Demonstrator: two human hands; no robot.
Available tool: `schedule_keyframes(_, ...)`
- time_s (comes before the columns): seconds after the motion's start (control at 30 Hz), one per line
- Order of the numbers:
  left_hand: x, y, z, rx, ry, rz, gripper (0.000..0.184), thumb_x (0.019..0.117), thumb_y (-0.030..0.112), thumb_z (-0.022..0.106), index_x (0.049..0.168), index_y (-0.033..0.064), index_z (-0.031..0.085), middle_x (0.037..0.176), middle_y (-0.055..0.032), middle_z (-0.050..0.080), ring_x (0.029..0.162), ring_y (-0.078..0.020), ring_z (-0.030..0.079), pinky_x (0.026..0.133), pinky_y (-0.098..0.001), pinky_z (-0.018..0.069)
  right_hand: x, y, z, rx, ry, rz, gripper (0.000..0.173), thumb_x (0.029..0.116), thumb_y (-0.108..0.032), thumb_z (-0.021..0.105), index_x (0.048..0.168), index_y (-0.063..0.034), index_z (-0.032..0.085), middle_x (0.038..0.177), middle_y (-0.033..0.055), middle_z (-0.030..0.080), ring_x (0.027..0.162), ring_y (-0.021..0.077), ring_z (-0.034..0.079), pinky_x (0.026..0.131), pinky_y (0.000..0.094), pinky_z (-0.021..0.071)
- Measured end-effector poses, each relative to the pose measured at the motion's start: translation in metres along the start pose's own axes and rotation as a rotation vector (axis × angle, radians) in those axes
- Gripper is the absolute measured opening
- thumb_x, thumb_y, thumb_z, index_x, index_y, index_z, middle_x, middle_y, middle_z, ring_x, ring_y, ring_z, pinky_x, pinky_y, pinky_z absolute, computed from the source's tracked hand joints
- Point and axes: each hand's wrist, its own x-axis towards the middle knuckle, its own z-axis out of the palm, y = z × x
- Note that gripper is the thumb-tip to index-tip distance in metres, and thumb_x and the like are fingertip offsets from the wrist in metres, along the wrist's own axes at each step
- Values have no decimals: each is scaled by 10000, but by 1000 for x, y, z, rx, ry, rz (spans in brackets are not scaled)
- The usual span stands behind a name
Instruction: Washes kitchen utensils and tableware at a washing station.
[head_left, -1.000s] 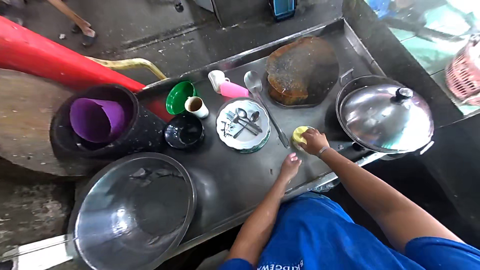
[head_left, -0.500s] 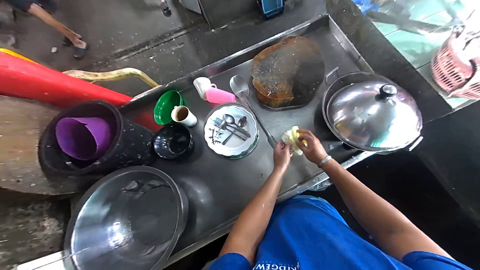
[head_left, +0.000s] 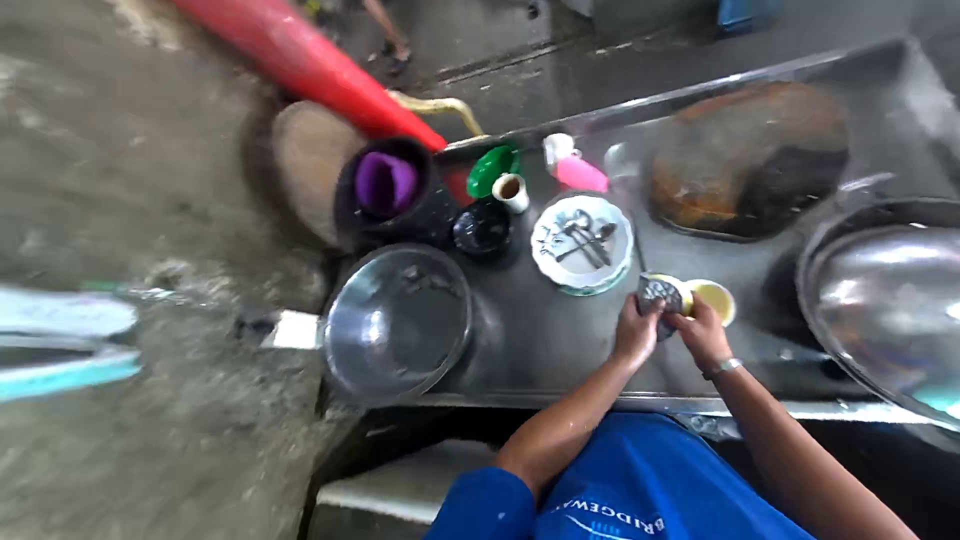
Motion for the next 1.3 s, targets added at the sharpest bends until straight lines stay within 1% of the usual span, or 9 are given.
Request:
schedule_keyframes(0.13, -3, 12, -57, 202, 2, 116, 415, 989, 277, 662, 1315, 21, 648, 1304, -180, 638, 1241, -279, 585, 1098, -480, 458, 2, -8, 37, 319, -155, 104, 405, 885, -95, 709, 1250, 18, 577, 1056, 137, 718, 919, 236, 726, 793, 435, 639)
schedule_keyframes(0.27, 10, 43, -222, 504, 386, 299, 459, 1003, 346, 618, 1361, 59, 599, 1367, -151, 606, 1261, -262, 576, 1064, -451, 494, 16, -14, 69, 246, -214, 141, 678, 834, -33, 736, 1430, -51, 413, 1215, 167, 650, 1013, 261, 705, 812, 440, 637)
schedule_keyframes(0.4, 15, 22, -427, 751, 875, -134, 609, 995, 361, 624, 1459, -8, 485, 1433, -307, 521, 1339, -460, 502, 1115, -608, 414, 28, -14, 91, 314, -233, 332, 596, 948, -5, 643, 1492, -88, 414, 1268, 154, 653, 1056, 253, 701, 851, 453, 625)
schedule_keyframes(0.5, 21, -23, -486, 830, 789, -545, 656, 964, 321, 650, 1488, -18, 449, 1486, -344, 447, 1381, -525, 425, 1127, -679, 355, 36, -19, 127, 316, -254, 458, 462, 1039, -93, 574, 1474, -75, 421, 1194, 152, 673, 998, 245, 710, 830, 440, 621)
schedule_keyframes(0.7, 38, 30, -404, -264, 359, -389, 480, 1118, 322, 261, 1147, -15, 601, 990, -139, 720, 878, -235, 720, 815, -385, 602, 57, -37, 225, 333, -268, 484, 452, 1008, -98, 632, 1437, -75, 492, 1179, 175, 687, 983, 273, 715, 831, 465, 617)
schedule_keyframes(0.83, 44, 103, -307, 287, -27, -225, 362, 1112, 193, 365, 1192, 15, 671, 1046, -103, 729, 885, -203, 726, 811, -400, 618, 71, -44, 273, 484, -270, 524, 437, 1022, -130, 614, 1440, -107, 490, 1148, 182, 692, 961, 291, 706, 818, 483, 601)
schedule_keyframes(1.0, 99, 86, -231, 741, 318, 246, 299, 1063, 231, 480, 1180, 59, 695, 1020, -145, 727, 902, -262, 710, 839, -507, 585, 100, -46, 230, 516, -222, 436, 454, 1006, -194, 657, 1432, -146, 508, 1174, 163, 699, 991, 304, 710, 834, 512, 607)
schedule_keyframes(1.17, 183, 53, -147, 1007, 117, -162, 507, 1034, 482, 483, 1145, 46, 718, 1152, -208, 711, 1129, -390, 668, 930, -647, 517, 75, -23, 100, -398, 37, 148, 458, 901, -261, 756, 1292, -60, 629, 1123, 155, 719, 1004, 270, 713, 906, 500, 588)
schedule_keyframes(1.3, 230, 33, -96, 1104, 178, -304, 661, 934, 596, 590, 1218, 6, 676, 1268, -254, 651, 1217, -440, 607, 959, -661, 497, 18, 44, 39, -1032, -172, -85, 376, 901, -190, 677, 1274, -150, 687, 1273, 139, 673, 1236, 331, 612, 1044, 514, 515)
